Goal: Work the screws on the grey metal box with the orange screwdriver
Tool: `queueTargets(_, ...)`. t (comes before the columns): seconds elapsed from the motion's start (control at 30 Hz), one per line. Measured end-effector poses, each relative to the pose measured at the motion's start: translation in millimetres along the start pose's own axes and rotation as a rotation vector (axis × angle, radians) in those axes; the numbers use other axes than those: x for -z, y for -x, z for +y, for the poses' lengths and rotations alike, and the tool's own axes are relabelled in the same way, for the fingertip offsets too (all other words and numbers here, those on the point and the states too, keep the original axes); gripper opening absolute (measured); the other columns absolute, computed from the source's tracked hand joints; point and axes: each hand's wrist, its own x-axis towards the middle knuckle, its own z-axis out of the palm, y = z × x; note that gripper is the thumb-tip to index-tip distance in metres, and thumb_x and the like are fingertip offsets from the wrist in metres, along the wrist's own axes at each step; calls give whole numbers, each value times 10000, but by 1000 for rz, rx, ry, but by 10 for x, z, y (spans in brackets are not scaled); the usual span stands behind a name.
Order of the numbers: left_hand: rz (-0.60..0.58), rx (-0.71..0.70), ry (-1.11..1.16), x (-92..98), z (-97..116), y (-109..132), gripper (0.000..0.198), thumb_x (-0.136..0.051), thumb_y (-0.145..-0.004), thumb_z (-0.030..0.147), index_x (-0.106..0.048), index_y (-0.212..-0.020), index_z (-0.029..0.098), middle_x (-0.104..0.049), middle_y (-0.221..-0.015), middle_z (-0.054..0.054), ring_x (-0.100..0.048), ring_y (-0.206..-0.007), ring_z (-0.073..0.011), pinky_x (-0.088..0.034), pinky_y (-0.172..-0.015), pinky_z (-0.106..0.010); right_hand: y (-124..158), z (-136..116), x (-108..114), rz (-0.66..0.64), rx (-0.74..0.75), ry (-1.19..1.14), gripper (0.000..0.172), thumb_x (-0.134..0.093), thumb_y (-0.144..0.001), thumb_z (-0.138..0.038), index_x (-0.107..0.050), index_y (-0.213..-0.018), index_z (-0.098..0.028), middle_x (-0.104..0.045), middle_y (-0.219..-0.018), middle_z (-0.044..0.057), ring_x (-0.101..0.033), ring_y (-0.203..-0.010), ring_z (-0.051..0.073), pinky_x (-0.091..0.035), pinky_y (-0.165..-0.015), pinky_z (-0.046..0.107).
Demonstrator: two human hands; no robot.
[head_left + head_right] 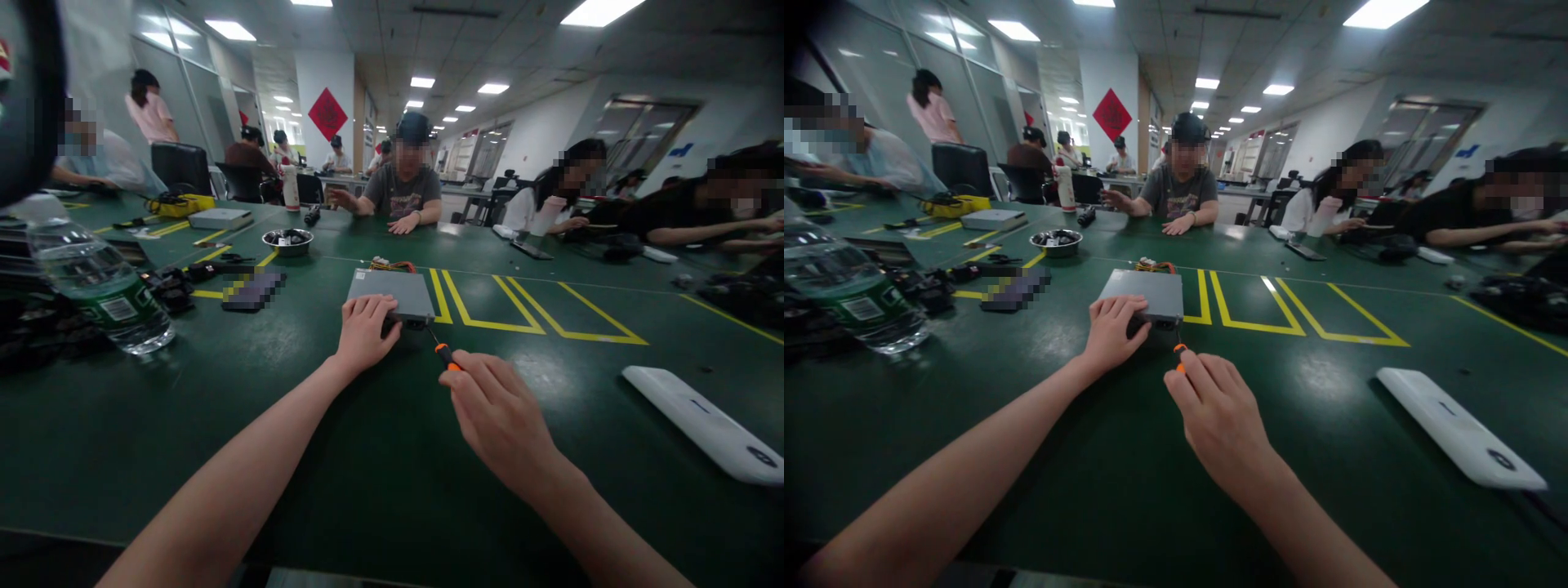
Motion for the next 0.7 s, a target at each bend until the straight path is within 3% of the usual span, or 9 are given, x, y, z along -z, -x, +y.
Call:
queueTargets(0.1, -2, 3, 4, 3, 1, 0, 287, -528, -794, 299, -515, -1074, 239, -579, -1159, -25, -461, -1090, -217, -279, -920, -398, 5, 14, 4, 21, -102, 15, 126, -465, -830, -190, -527, -932, -151, -591, -962, 105, -538, -857, 191, -435, -727, 313)
queueTargets(0.2, -1, 4, 7, 11, 3, -3, 283, -532, -791, 298, -519, -1068, 240, -578, -1161, -26, -460, -1096, -218, -278, -925, -398, 13, 71, 17, 42, -207, 115, 247, -495, -835, -345, -524, -972, -143, -595, -785, 58, -525, -655, 155, -390, -578, 273)
queueTargets(0.3, -2, -1, 5, 20, 6, -6, 288, -531, -791, 297, -517, -1073, 238, -581, -1155, -26, -462, -1093, -216, -283, -924, -395, 19, 115, 12, 93, -234, 154, 177, -481, -846, -286, -513, -944, -142, -563, -659, 8, -478, -545, 120, -345, -531, 249)
queueTargets(0.4, 0, 0, 6, 23, 9, -3, 290, -532, -789, 296, -517, -1073, 239, -579, -1158, -24, -463, -1091, -214, -291, -918, -389, 16, 97, -23, 131, -207, 78, 125, -493, -814, -231, -490, -893, -134, -566, -711, 34, -490, -609, 132, -376, -585, 255)
queueTargets(0.53, 3, -1, 9, 15, 6, 2, 276, -534, -788, 289, -522, -1060, 245, -577, -1164, -21, -461, -1096, -215, -291, -920, -392, 10, 29, -63, 60, -139, -24, 40, -487, -786, -178, -492, -823, -163, -575, -779, 55, -499, -695, 154, -392, -644, 275)
queueTargets(0.7, 1, 1, 3, 7, 5, 0, 276, -527, -792, 292, -525, -1064, 245, -577, -1166, -30, -461, -1098, -220, -290, -921, -401, 30, 43, -49, 45, -215, 12, 179, -476, -840, -319, -540, -874, -155, -577, -677, 19, -502, -581, 121, -351, -557, 243)
